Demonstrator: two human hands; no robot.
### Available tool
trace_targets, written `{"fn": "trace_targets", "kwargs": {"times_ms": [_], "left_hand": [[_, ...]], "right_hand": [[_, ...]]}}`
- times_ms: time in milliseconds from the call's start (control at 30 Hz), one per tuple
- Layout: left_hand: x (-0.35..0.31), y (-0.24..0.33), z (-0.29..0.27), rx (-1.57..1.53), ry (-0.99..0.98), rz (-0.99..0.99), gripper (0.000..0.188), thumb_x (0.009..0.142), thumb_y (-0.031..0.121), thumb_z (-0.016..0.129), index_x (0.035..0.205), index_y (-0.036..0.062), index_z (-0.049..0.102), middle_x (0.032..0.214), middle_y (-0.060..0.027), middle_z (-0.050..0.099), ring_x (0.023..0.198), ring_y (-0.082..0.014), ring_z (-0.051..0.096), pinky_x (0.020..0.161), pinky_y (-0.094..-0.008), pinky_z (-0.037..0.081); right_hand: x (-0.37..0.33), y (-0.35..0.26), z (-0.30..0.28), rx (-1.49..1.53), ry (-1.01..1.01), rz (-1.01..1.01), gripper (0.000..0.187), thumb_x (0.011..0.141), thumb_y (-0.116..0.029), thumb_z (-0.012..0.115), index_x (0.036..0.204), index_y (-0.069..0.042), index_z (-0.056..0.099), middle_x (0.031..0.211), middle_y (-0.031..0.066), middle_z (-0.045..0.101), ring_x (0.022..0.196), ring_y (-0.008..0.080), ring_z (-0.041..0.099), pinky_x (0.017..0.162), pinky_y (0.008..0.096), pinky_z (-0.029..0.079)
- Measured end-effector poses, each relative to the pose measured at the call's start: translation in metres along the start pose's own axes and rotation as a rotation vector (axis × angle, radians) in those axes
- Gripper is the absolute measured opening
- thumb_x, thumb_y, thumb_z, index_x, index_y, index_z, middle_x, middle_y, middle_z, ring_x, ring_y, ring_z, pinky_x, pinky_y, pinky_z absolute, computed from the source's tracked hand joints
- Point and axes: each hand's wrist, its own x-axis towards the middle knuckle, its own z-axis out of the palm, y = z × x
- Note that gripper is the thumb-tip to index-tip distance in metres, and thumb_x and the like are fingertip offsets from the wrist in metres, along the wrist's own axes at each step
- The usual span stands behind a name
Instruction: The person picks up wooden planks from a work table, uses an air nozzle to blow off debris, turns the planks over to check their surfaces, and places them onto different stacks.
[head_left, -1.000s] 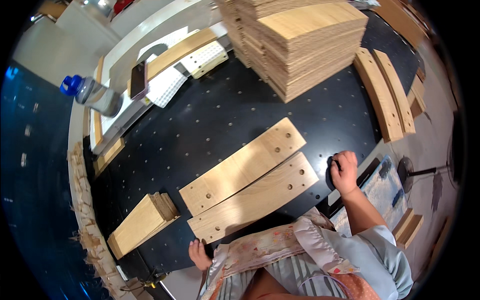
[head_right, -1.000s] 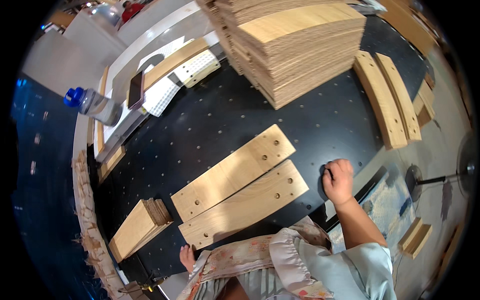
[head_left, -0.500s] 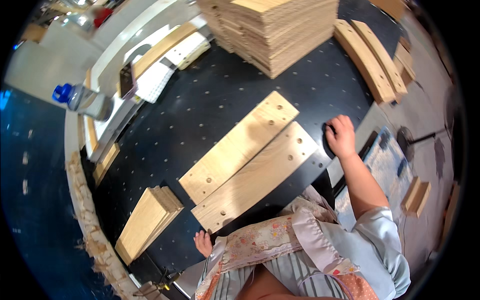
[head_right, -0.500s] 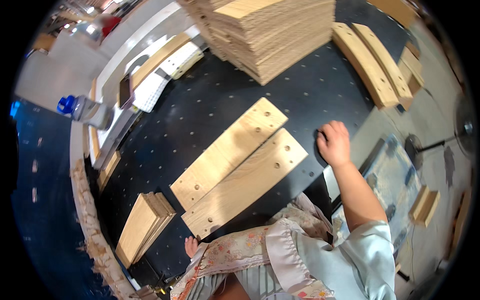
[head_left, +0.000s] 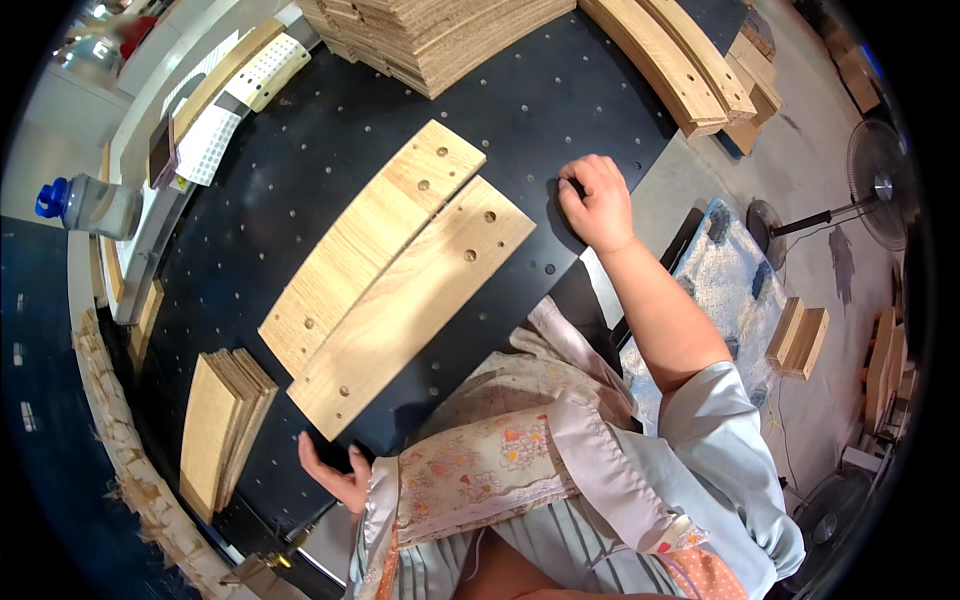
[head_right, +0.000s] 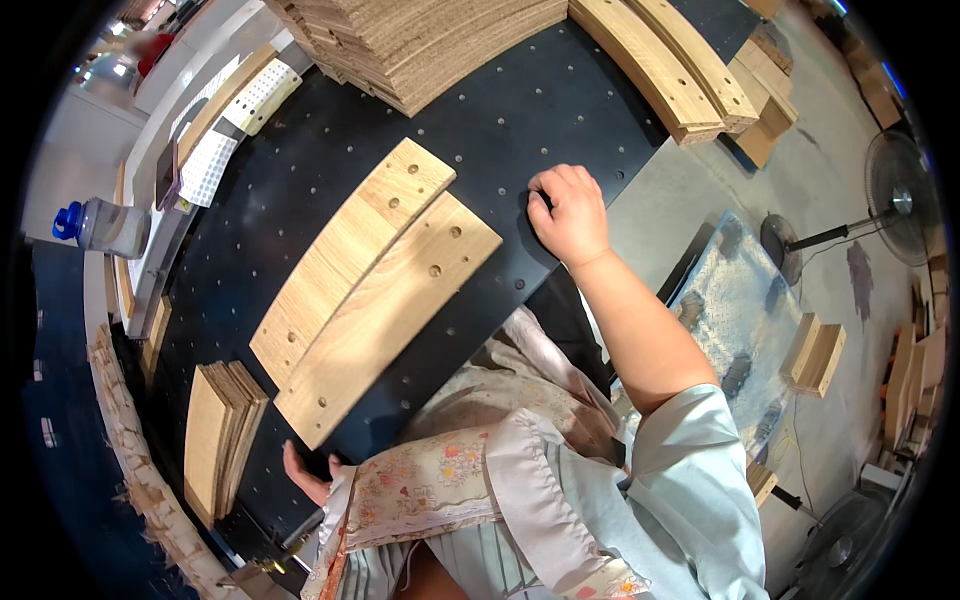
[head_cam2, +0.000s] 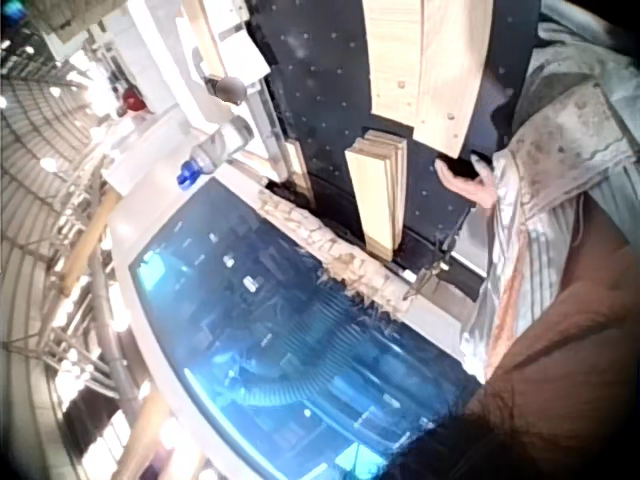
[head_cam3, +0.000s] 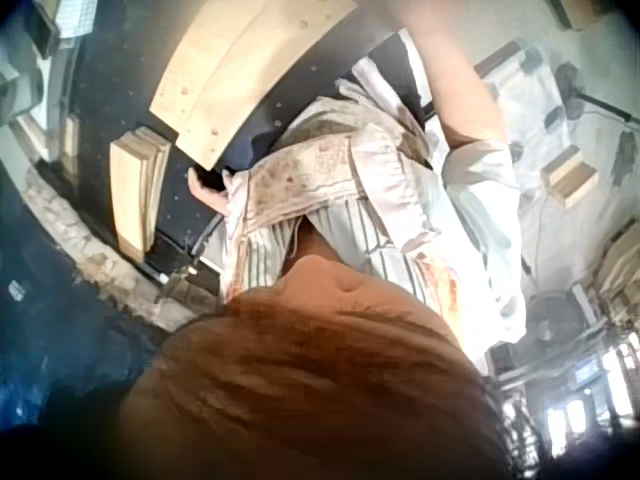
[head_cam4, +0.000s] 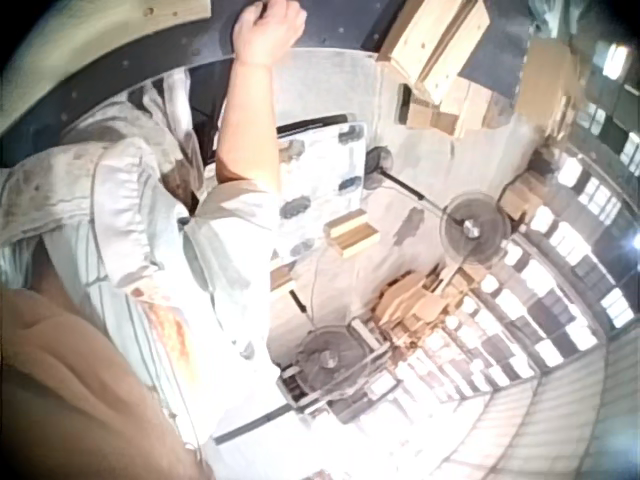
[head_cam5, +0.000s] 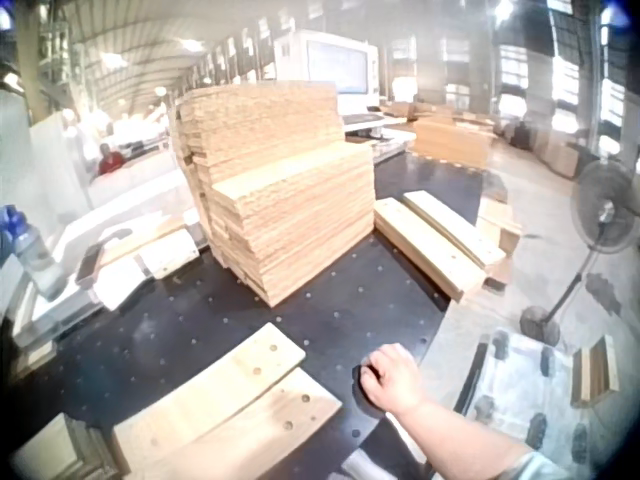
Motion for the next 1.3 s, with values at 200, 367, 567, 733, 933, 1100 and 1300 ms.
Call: {"fn": "trace_targets", "kwargs": {"times_ms": [200, 367, 567, 733, 933, 1100, 1300], "left_hand": [[0.005, 0.003, -0.003, 0.076, -0.032, 0.015, 0.065, 0.080, 0.000, 0.058, 0.139, -0.0028, 0.031, 0.141, -0.0200, 0.033, 0.132, -0.0325, 0.032, 0.109, -0.0403, 0.023], [0.001, -0.006, -0.002, 0.126, -0.034, 0.024, 0.066, 0.081, 0.003, 0.060, 0.140, -0.0014, 0.032, 0.140, -0.0208, 0.034, 0.129, -0.0346, 0.034, 0.107, -0.0437, 0.026], [0.002, -0.014, -0.001, 0.116, -0.059, -0.049, 0.065, 0.082, 0.002, 0.060, 0.141, 0.0008, 0.032, 0.138, -0.0185, 0.035, 0.128, -0.0312, 0.034, 0.108, -0.0414, 0.026], [0.005, 0.004, 0.007, 0.093, -0.002, 0.017, 0.062, 0.083, 0.000, 0.057, 0.140, 0.0010, 0.032, 0.137, -0.0171, 0.035, 0.127, -0.0293, 0.036, 0.110, -0.0391, 0.024], [0.003, -0.011, 0.002, 0.165, 0.011, 0.023, 0.062, 0.083, 0.000, 0.056, 0.140, 0.0003, 0.032, 0.137, -0.0178, 0.035, 0.128, -0.0303, 0.035, 0.110, -0.0399, 0.025], [0.008, -0.010, 0.005, 0.192, -0.023, -0.061, 0.062, 0.083, 0.001, 0.055, 0.140, -0.0015, 0.032, 0.136, -0.0196, 0.035, 0.126, -0.0328, 0.037, 0.109, -0.0406, 0.028], [0.020, -0.035, -0.006, 0.295, -0.133, -0.077, 0.064, 0.075, 0.005, 0.052, 0.136, -0.0061, 0.036, 0.127, -0.0240, 0.043, 0.117, -0.0357, 0.044, 0.106, -0.0427, 0.030]], "right_hand": [[-0.006, 0.016, 0.002, 0.349, 0.143, 0.058, 0.010, 0.075, -0.005, 0.061, 0.085, -0.006, 0.064, 0.084, 0.0081, 0.062, 0.082, 0.0250, 0.058, 0.075, 0.0331, 0.047], [-0.065, -0.005, -0.027, 0.597, 0.180, 0.181, 0.010, 0.074, 0.003, 0.058, 0.082, -0.004, 0.059, 0.079, 0.0094, 0.059, 0.072, 0.0244, 0.058, 0.066, 0.0305, 0.047], [-0.182, -0.025, 0.002, 0.532, -0.554, -0.193, 0.019, 0.076, -0.017, 0.059, 0.091, -0.006, 0.065, 0.086, 0.0120, 0.063, 0.083, 0.0325, 0.060, 0.082, 0.0420, 0.047], [-0.171, -0.034, 0.035, 0.120, -1.159, -0.165, 0.035, 0.083, -0.032, 0.049, 0.098, -0.007, 0.068, 0.097, 0.0145, 0.067, 0.096, 0.0302, 0.063, 0.087, 0.0457, 0.045], [-0.167, -0.037, 0.068, 0.215, -1.451, -0.351, 0.036, 0.088, -0.032, 0.044, 0.089, -0.007, 0.069, 0.089, 0.0150, 0.069, 0.088, 0.0341, 0.064, 0.082, 0.0466, 0.047], [-0.163, -0.024, 0.057, 0.337, -1.398, -0.204, 0.038, 0.091, -0.032, 0.042, 0.089, -0.004, 0.068, 0.091, 0.0182, 0.068, 0.089, 0.0360, 0.064, 0.080, 0.0462, 0.049], [-0.170, -0.004, 0.067, 0.455, -1.335, -0.337, 0.036, 0.092, -0.027, 0.039, 0.104, -0.007, 0.067, 0.101, 0.0189, 0.067, 0.092, 0.0364, 0.064, 0.082, 0.0461, 0.050]]}}
